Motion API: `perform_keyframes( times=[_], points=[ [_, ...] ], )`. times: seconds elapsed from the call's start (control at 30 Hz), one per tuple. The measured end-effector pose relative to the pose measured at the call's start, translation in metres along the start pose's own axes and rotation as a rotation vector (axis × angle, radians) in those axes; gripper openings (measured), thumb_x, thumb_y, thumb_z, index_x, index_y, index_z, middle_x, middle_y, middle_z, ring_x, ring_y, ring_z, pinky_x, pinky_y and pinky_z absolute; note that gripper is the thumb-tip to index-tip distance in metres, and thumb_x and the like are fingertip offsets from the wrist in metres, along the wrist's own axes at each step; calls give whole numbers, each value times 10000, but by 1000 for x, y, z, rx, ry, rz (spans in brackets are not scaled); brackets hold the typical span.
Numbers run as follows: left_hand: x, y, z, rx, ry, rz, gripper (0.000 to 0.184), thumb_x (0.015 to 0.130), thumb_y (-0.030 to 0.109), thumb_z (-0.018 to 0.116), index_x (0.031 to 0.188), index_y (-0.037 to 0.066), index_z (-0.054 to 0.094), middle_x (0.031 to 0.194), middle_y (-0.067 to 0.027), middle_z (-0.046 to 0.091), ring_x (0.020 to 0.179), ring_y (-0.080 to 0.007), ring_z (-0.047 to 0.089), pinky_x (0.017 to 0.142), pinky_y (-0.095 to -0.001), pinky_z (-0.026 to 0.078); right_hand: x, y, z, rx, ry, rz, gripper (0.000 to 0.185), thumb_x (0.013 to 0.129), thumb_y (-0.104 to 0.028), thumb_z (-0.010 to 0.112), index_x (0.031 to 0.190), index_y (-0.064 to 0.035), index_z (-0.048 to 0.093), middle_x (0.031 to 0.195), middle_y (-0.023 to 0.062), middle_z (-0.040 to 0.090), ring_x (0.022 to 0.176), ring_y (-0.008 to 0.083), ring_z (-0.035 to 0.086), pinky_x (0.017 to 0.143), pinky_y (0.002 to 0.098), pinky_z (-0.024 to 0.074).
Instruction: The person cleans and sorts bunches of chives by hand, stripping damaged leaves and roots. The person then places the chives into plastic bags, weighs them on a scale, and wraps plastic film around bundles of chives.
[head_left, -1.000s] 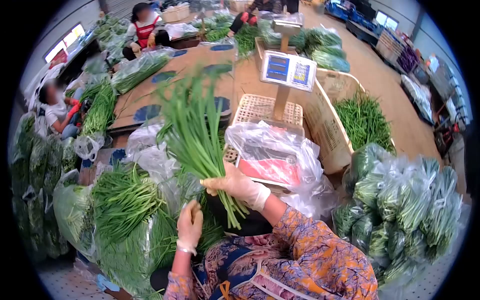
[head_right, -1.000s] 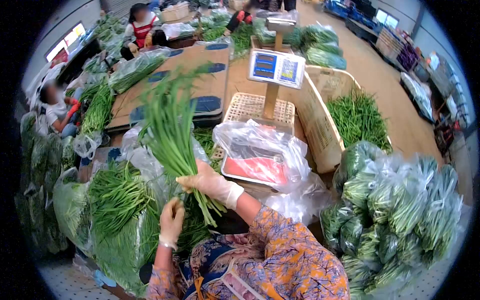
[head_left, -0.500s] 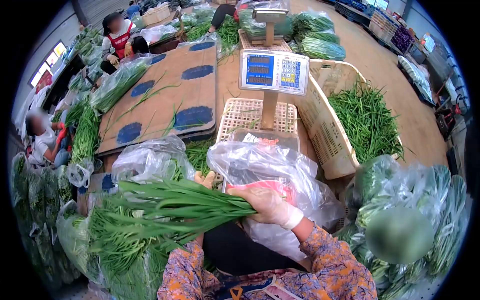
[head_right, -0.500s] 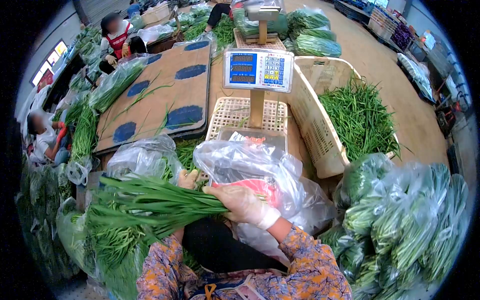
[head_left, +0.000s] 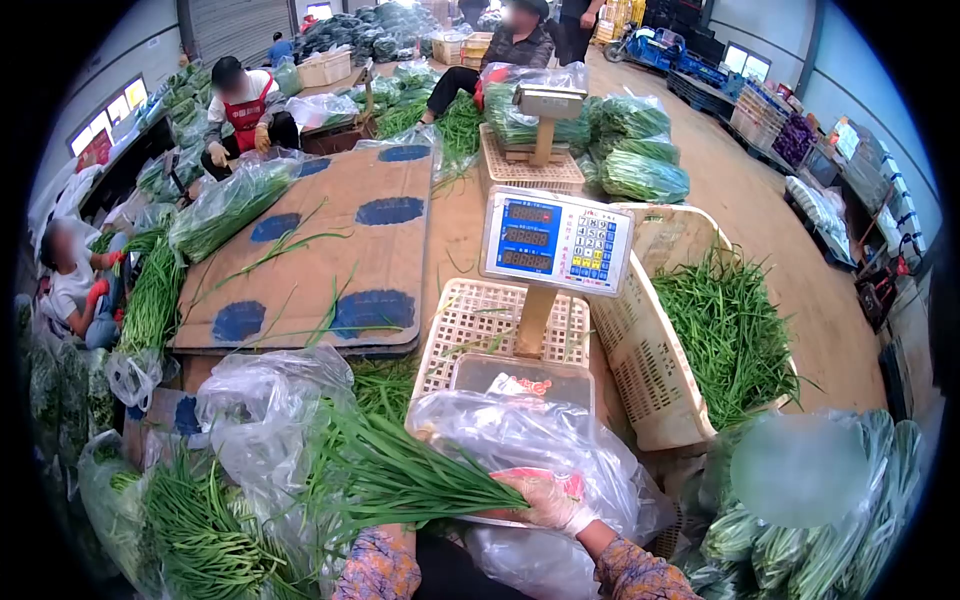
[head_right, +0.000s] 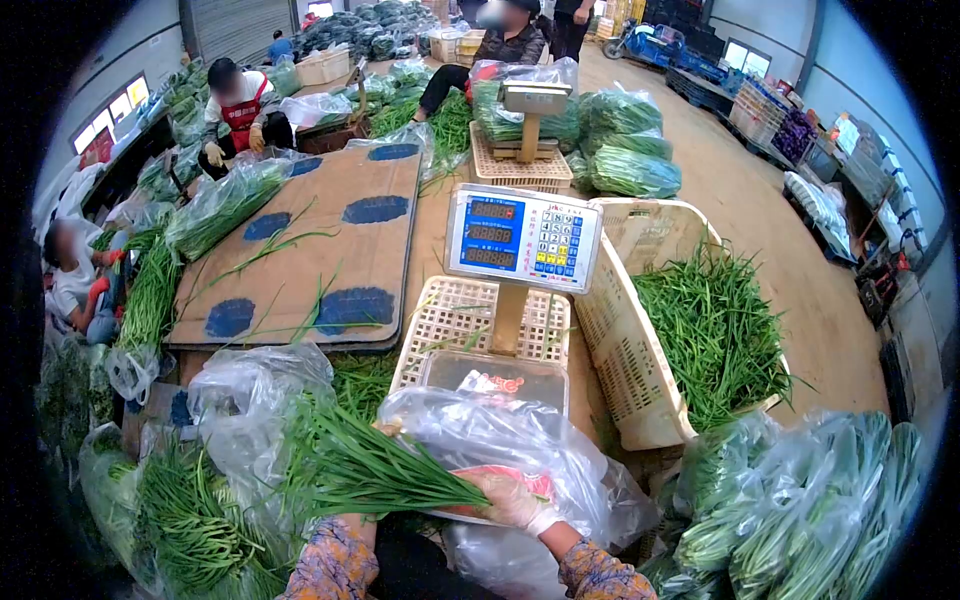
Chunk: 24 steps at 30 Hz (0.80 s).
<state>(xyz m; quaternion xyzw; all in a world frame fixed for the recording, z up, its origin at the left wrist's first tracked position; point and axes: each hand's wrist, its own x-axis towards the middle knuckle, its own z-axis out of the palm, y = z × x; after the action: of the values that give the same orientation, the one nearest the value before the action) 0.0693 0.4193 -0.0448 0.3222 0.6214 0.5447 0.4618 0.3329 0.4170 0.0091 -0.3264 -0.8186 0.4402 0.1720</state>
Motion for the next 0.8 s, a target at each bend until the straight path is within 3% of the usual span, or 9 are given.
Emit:
perform_keyframes(
  times=[0.17, 0.3, 0.37, 0.47, 0.57, 0.63, 0.67, 0.77, 0.8],
  points=[
    [12, 14, -5, -163, -39, -9, 327, 846, 219, 559, 1108, 27, 518, 945, -69, 572, 801, -110, 534, 681, -252, 434, 5, 36, 13, -9, -23, 35, 428, 819, -172, 564, 1218, -68, 449, 1082, 176, 555, 1057, 309, 507, 889, 341, 399],
    [13, 27, -16, -468, -154, -69, 281, 849, 207, 556, 1073, 38, 558, 900, -48, 595, 751, -88, 545, 641, -234, 442, -6, 62, -1, -404, -39, 582, 312, 793, -249, 532, 1056, -84, 561, 1010, 208, 573, 932, 367, 547, 806, 413, 435],
    [-1, 34, -7, -246, 1, 124, 187, 837, 176, 578, 972, 51, 611, 789, 17, 601, 638, -58, 517, 552, -183, 411, -20, 101, -11, -447, 68, 582, 318, 794, -288, 515, 1035, -94, 591, 1040, 168, 583, 953, 352, 546, 821, 405, 429],
    [-9, 36, 1, -328, 85, 118, 198, 819, 149, 600, 986, 43, 604, 786, 27, 591, 643, -53, 500, 567, -194, 416, -32, 115, -20, -508, 272, 388, 340, 748, -284, 584, 1032, -97, 601, 1031, 169, 593, 974, 329, 540, 853, 401, 414],
    [-9, 51, -1, -231, 170, 202, 222, 808, 133, 619, 1005, 35, 596, 848, 13, 589, 692, -59, 518, 596, -187, 425, -38, 74, -29, -591, 418, 302, 370, 726, -299, 627, 1040, -105, 606, 1004, 151, 601, 968, 318, 538, 859, 382, 406],
    [-15, 64, -5, -171, 238, 261, 273, 804, 84, 610, 1065, 24, 557, 947, -8, 585, 789, -80, 534, 695, -213, 450, -38, 50, -32, -202, 247, 539, 377, 734, -311, 638, 1038, -90, 609, 1004, 144, 604, 975, 308, 542, 865, 372, 402],
    [-13, 57, -11, -78, 217, 338, 405, 767, 68, 631, 1149, 25, 504, 1095, -50, 528, 951, -133, 514, 837, -262, 425, -42, 62, -15, -131, 390, 499, 394, 764, -351, 600, 1030, -61, 607, 1020, 165, 604, 1021, 301, 531, 873, 362, 400],
    [-34, 78, -13, 205, 172, 491, 539, 700, 65, 651, 1200, 17, 456, 1211, -116, 449, 1121, -225, 432, 979, -330, 321, -34, 1, -9, -265, 157, 818, 422, 790, -388, 548, 1015, -37, 610, 1061, 202, 580, 1037, 326, 525, 873, 373, 401],
    [-40, 78, -19, 271, 165, 521, 587, 680, 85, 672, 1215, 12, 439, 1245, -145, 428, 1178, -263, 389, 1020, -347, 265, -36, 14, 6, -269, 146, 778, 530, 805, -440, 524, 1096, 3, 538, 1093, 249, 532, 1054, 352, 494, 897, 396, 380]
  ],
)
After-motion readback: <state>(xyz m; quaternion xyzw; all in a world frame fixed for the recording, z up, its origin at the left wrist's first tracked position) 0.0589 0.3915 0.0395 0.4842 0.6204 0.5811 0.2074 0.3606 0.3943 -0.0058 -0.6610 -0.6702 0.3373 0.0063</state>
